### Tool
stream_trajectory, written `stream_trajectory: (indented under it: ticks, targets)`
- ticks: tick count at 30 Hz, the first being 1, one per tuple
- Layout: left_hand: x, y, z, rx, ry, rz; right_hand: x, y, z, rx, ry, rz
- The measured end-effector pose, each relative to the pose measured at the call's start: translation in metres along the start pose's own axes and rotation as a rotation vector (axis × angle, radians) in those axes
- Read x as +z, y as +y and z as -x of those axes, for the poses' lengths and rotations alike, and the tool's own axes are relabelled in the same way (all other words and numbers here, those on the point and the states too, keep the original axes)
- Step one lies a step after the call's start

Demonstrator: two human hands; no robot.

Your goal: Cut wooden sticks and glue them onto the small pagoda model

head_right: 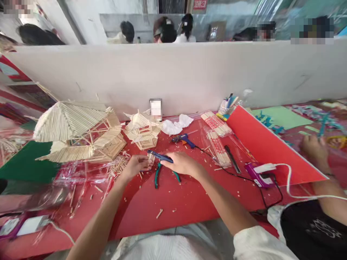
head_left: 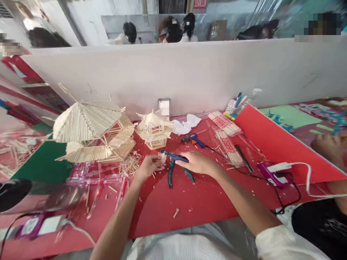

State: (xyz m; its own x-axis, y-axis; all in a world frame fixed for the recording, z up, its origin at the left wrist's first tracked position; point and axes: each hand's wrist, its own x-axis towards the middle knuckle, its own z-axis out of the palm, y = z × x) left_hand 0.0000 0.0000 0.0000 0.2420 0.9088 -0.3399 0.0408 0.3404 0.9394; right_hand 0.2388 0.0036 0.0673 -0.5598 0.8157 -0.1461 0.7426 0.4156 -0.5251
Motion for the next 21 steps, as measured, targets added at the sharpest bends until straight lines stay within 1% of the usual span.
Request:
stream_trajectory:
  ticks: [7,13,21]
  targets:
    - [-0.0043,-0.0048,-0.0015,0.013,0.019,-0.049,0.004,0.0021,-0.0036,0.018,0.01,-0.021]
    - [-0.002,-0.0037,-0.002,0.028,0.028,-0.072,0.0014,-0.0008,-0.0041,0.071,-0.003,0.046]
    - [-0.0009,-0.001,0.0008,0.04,0.041,-0.083,0.0017,-0.0036,-0.0048,0.074,-0.022,0.105]
